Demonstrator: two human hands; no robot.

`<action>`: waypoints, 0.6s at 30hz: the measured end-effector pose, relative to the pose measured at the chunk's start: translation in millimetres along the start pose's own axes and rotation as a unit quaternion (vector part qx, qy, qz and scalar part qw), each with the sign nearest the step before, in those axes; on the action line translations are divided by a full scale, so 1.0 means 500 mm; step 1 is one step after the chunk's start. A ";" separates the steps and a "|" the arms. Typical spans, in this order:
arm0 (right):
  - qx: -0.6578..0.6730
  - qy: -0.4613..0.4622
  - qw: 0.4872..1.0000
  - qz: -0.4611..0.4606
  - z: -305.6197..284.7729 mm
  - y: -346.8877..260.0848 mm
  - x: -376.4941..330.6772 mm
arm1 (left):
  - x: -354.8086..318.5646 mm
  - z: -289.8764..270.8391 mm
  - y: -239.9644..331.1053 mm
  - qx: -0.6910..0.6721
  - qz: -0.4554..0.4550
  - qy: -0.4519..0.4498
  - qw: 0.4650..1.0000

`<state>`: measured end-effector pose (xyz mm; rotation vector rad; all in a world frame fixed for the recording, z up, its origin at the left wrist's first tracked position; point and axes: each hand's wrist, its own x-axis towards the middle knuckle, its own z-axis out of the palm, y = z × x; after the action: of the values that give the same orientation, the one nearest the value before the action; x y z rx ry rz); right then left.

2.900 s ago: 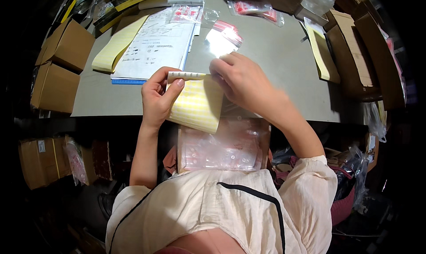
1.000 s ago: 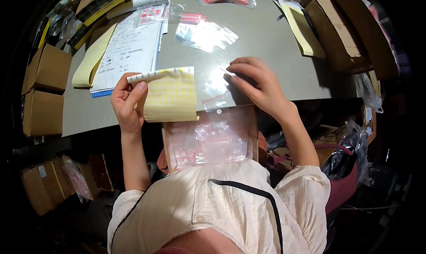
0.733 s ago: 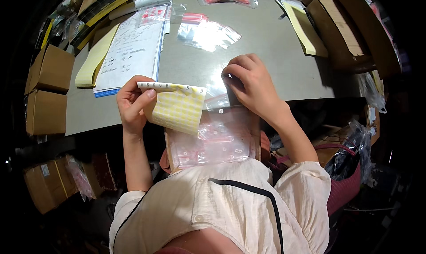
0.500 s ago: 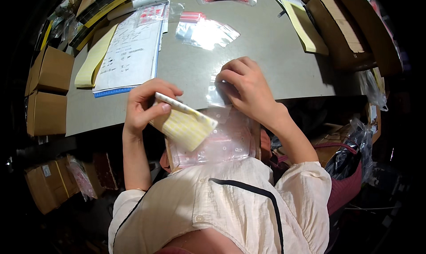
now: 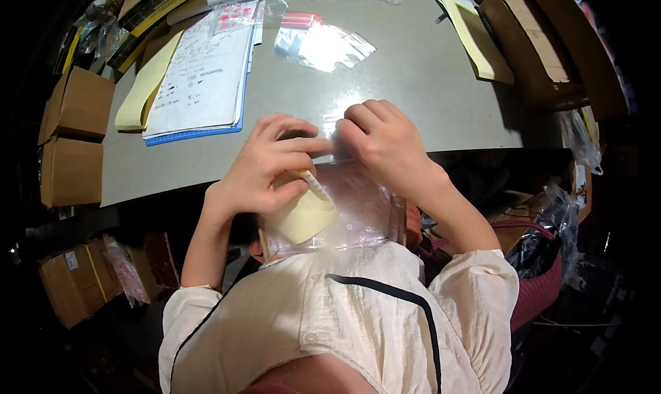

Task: The person peels individual labels from a yellow roll and applies them to small clear plastic bags. The person handles the bags one at a time, placing them on the table and smoothing the label onto the surface. The task is performed by hand without the use of additional tools.

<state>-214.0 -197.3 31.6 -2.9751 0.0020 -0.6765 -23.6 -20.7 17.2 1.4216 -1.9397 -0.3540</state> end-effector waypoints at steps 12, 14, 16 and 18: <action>0.116 0.033 0.993 -0.002 0.028 0.056 0.021 | 0.000 0.002 0.013 0.045 -0.015 0.022 0.999; 0.178 0.049 0.981 0.060 0.030 0.069 0.018 | -0.001 0.002 0.013 0.049 -0.023 0.021 0.998; 0.176 0.068 0.980 0.069 0.015 0.065 0.015 | -0.004 0.001 0.010 0.046 -0.031 0.007 0.998; 0.141 0.079 0.986 0.035 0.007 0.062 0.004 | -0.007 0.004 0.008 0.040 -0.036 0.001 0.999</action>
<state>-210.0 -227.6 26.7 -2.6342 0.0207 -0.8261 -27.1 -16.5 16.8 1.5452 -1.9234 -0.3120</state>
